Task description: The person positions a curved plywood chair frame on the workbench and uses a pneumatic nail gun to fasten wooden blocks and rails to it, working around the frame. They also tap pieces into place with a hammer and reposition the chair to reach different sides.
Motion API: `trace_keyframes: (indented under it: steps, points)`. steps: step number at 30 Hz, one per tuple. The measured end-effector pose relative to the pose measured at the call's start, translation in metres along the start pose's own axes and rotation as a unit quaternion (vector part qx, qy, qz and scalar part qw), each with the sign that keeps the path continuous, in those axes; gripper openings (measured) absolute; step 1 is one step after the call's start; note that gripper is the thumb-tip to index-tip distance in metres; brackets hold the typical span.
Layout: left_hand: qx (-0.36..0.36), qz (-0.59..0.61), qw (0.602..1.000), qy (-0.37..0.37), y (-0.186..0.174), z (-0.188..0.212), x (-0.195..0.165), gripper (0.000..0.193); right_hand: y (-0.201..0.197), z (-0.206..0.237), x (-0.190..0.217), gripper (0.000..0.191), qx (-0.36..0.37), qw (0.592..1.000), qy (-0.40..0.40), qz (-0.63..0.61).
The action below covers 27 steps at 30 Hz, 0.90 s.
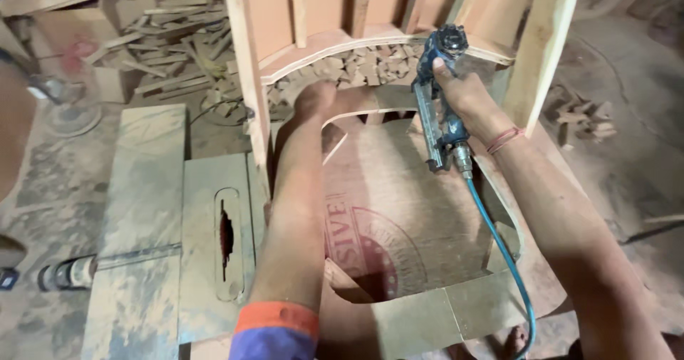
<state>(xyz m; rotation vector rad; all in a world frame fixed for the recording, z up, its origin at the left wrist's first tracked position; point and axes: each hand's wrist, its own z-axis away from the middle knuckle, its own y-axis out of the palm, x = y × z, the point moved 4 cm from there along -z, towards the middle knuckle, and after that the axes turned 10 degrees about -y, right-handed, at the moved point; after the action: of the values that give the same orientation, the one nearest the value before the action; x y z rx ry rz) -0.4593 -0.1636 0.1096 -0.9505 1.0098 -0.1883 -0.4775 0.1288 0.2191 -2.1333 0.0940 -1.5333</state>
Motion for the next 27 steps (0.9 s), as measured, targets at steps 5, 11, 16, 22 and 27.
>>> trace_keyframes:
  steps: [5,11,16,22,27]
  points:
    - [-0.036,0.033,0.991,-0.121,-0.024,0.005,0.047,0.052,0.036,0.005,0.022,0.048,0.069,0.991,-0.034,-0.107]
    - [-0.037,0.050,0.987,-0.149,-0.034,0.020,0.049,0.053,0.100,0.020,0.068,0.049,0.116,0.990,0.046,-0.067]
    - [-0.036,0.059,0.986,-0.151,-0.033,0.023,0.055,0.055,0.114,0.034,0.098,0.046,0.148,0.989,-0.005,0.000]
    - [-0.032,0.059,0.988,-0.142,-0.032,0.025,0.055,0.057,0.107,0.029,0.088,0.055,0.120,0.990,-0.003,0.069]
    - [-0.030,0.056,0.989,-0.133,-0.036,0.025,0.051,0.060,0.108,0.018,0.070,0.045,0.119,0.992,-0.013,-0.036]
